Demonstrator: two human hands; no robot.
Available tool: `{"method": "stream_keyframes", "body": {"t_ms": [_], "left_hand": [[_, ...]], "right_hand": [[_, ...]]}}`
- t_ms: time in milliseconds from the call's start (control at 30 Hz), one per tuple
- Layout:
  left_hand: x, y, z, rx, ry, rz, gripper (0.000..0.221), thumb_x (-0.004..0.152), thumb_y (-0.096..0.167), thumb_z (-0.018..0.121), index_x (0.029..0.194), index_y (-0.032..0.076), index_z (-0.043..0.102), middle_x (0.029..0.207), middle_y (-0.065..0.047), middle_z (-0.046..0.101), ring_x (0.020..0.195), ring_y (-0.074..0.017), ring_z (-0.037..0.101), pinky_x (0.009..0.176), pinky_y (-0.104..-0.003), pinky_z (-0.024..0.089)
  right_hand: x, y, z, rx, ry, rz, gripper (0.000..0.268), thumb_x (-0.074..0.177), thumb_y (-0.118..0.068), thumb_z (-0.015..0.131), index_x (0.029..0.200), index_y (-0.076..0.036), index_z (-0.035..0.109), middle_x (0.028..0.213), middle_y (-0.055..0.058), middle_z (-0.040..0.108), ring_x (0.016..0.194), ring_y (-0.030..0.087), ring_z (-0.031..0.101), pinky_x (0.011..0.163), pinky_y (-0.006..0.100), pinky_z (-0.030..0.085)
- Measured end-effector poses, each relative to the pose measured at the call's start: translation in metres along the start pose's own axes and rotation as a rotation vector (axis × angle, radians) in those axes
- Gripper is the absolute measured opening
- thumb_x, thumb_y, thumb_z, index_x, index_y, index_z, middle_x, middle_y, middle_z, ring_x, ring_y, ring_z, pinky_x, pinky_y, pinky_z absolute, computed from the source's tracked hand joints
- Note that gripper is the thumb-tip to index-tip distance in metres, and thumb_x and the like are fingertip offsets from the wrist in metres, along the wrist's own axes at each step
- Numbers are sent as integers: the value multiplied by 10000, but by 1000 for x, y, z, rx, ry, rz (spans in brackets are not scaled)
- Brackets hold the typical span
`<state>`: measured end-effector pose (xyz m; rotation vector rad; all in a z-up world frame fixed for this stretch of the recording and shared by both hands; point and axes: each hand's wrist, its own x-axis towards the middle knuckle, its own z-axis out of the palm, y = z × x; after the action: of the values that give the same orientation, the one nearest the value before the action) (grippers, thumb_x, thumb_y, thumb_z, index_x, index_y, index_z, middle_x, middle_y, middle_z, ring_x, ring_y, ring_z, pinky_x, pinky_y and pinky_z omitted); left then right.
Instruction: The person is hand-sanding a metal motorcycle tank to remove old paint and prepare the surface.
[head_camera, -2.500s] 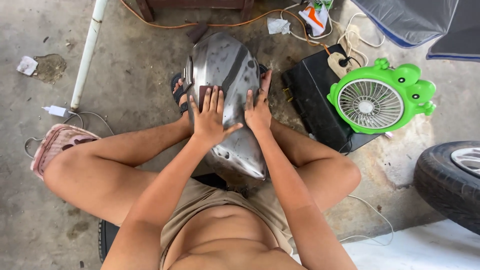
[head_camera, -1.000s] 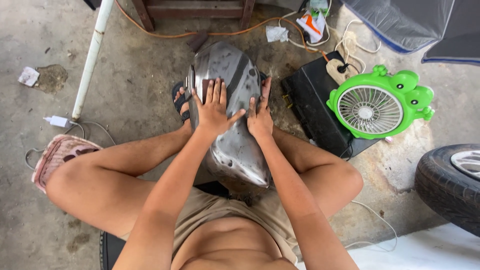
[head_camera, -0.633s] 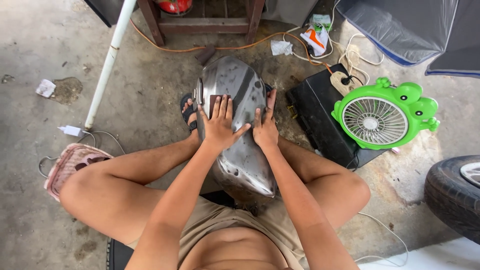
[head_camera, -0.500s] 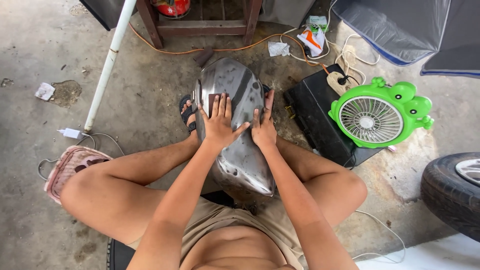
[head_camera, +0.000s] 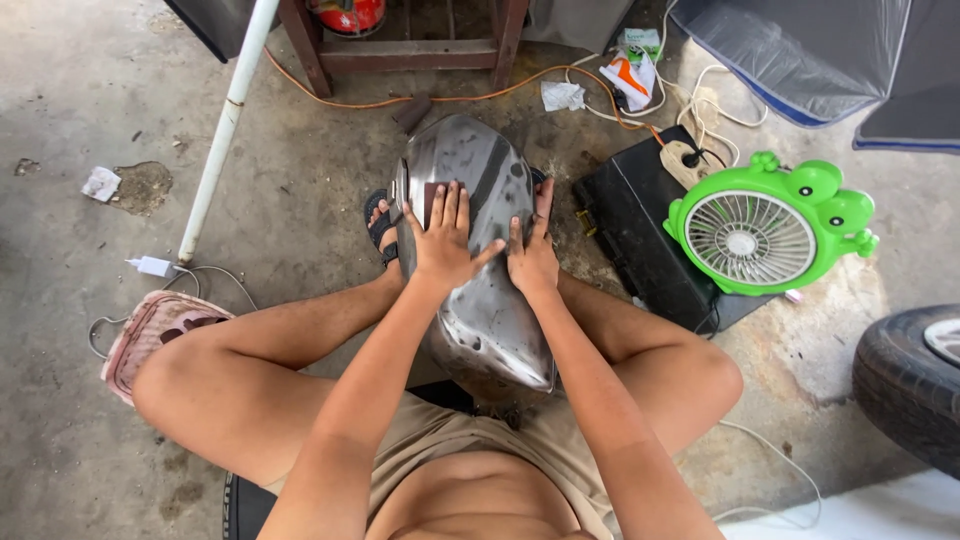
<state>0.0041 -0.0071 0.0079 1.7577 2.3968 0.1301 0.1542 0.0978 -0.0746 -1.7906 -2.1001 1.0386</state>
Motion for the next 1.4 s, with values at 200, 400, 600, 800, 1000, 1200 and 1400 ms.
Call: {"method": "stream_keyframes", "body": {"t_ms": [200,400,600,800,1000,1200,1400], "left_hand": [[-54,9,2,19,-31,10,1169,850,920,274,1640,67,148,1711,-139,129,1587,-305,62,1136,-815,-14],[-17,-1,1,-18,-55,23,1098,889,885,228,1637,88,125,1717,-115,107,1592,-277,28,1123,-838,-13],[-15,2,1,3,-80,-3,1104,889,883,242,1643,90,101,1723,-110,64,1592,-279,7,1133,-824,-30],[-58,7,-2,-20,-88,6,1097,900,869,281,1646,85,105,1719,-124,78,1587,-306,32,1118,-826,22],[10,-5,-2,26,-101,-24,1105,891,885,224,1643,87,81,1721,-114,63,1592,-280,8,1136,-820,61],[-34,6,-9,-14,-55,-2,1115,896,873,262,1642,56,122,1719,-150,86,1591,-319,31,1129,-818,-1],[-51,-1,13,-35,59,29,1089,903,863,316,1629,59,198,1703,-148,183,1584,-314,106,1118,-823,41]], "right_hand": [[5,2,6,-152,-54,-40,806,1040,-682,224,1631,-138,157,1649,155,227,1390,334,443,905,486,552],[-51,-68,-53,-28,-30,-6,874,987,-748,240,1624,-154,170,1541,226,356,1261,363,573,915,542,555],[-41,-50,-39,-50,-47,11,851,1022,-700,243,1623,-101,186,1552,269,348,1282,397,573,919,540,538],[-22,-31,-19,-59,-32,29,901,1005,-747,204,1632,-100,185,1568,282,335,1263,401,589,895,530,548],[-57,-71,-56,-4,-31,-5,879,1014,-721,232,1612,-78,188,1512,314,377,1225,421,605,902,566,535],[-7,-12,-8,-144,-58,-22,849,1031,-700,250,1631,-107,161,1601,238,300,1333,362,522,920,498,542],[-20,-29,-16,-63,-19,40,881,1001,-755,220,1616,-125,191,1530,282,375,1239,394,602,899,544,538]]}}
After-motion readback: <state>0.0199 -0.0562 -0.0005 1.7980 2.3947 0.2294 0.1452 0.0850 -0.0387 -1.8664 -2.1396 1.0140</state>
